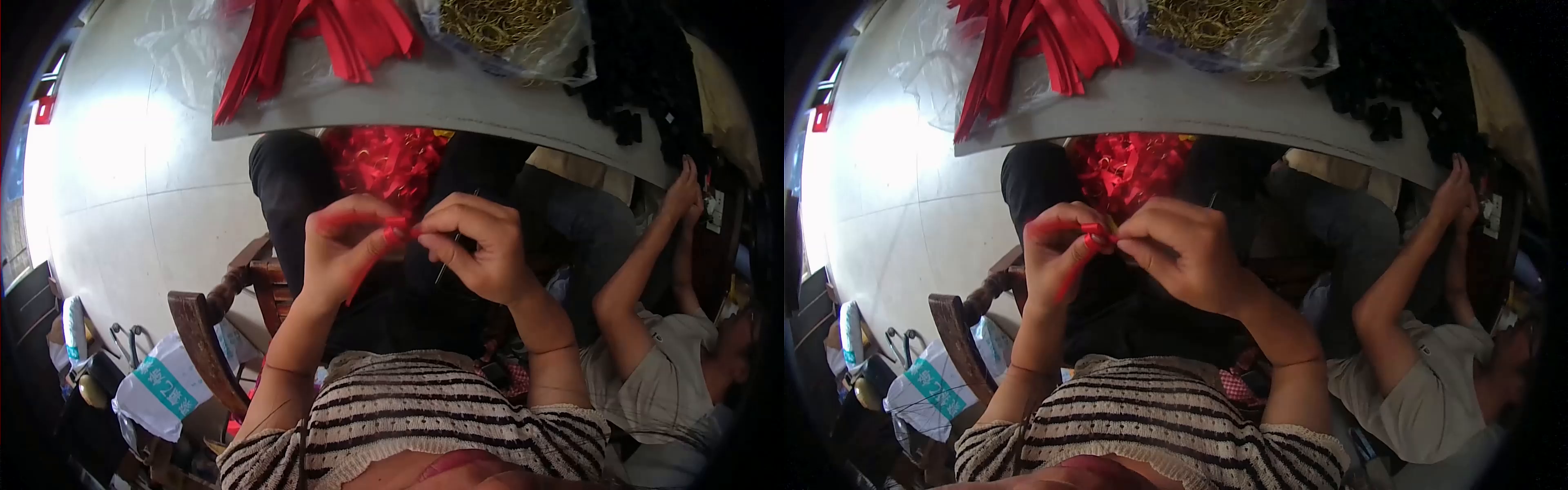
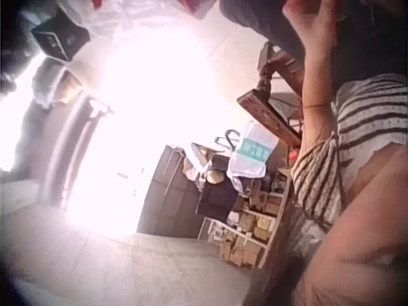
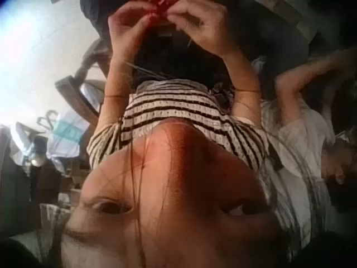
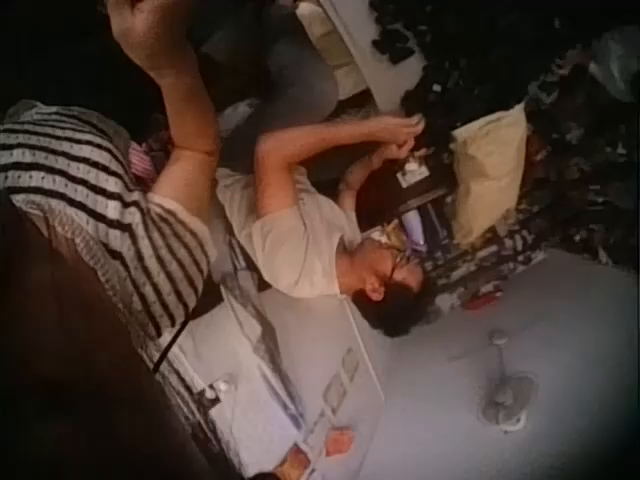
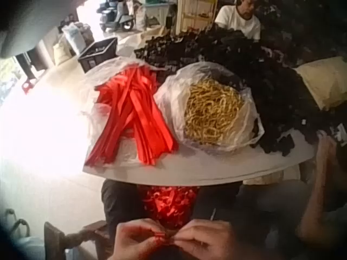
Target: The person ties red ribbons into decorative bows by hand, then secures them with gold wire.
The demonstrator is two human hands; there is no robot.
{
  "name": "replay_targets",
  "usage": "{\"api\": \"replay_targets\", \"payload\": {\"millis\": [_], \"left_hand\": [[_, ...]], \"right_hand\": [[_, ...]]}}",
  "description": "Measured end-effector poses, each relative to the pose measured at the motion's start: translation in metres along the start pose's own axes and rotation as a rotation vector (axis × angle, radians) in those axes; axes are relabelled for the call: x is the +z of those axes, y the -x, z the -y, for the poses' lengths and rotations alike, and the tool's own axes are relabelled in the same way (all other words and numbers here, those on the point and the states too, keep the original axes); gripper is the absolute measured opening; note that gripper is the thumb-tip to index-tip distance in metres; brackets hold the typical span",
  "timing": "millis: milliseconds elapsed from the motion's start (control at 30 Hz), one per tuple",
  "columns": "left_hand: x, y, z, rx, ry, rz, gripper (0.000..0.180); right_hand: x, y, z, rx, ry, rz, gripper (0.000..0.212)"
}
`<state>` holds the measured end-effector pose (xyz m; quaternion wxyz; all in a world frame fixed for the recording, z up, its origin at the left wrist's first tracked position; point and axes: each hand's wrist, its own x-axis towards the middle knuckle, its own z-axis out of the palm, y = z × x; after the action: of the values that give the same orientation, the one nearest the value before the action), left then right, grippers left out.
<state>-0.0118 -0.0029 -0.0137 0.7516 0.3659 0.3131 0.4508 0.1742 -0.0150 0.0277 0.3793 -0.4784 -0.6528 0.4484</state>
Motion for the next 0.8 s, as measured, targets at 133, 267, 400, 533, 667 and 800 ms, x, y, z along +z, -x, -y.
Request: {"api": "replay_targets", "payload": {"millis": [133,267,400,533,667,800], "left_hand": [[-0.004,0.003,-0.004,0.101,-0.408,0.01,0.01],[0.005,0.004,-0.006,0.044,-0.391,0.011,0.007],[0.011,0.004,-0.01,0.068,-0.441,0.063,0.008],[0.001,0.005,-0.006,0.135,-0.476,0.024,0.011],[0.002,-0.002,-0.005,0.066,-0.361,0.037,0.011],[0.009,-0.026,-0.014,0.33,-0.365,0.077,0.011]], "right_hand": [[-0.03,-0.026,0.0,-0.169,0.225,0.004,0.007],[-0.084,-0.095,-0.023,-0.212,0.742,-0.46,0.012],[-0.1,-0.134,-0.054,-0.284,1.094,-0.442,0.015],[-0.113,-0.139,-0.045,-0.397,0.867,-0.591,0.014],[-0.113,-0.123,-0.03,0.018,0.033,-0.414,0.011],[-0.082,-0.08,0.005,0.08,-0.151,-0.126,0.008]]}}
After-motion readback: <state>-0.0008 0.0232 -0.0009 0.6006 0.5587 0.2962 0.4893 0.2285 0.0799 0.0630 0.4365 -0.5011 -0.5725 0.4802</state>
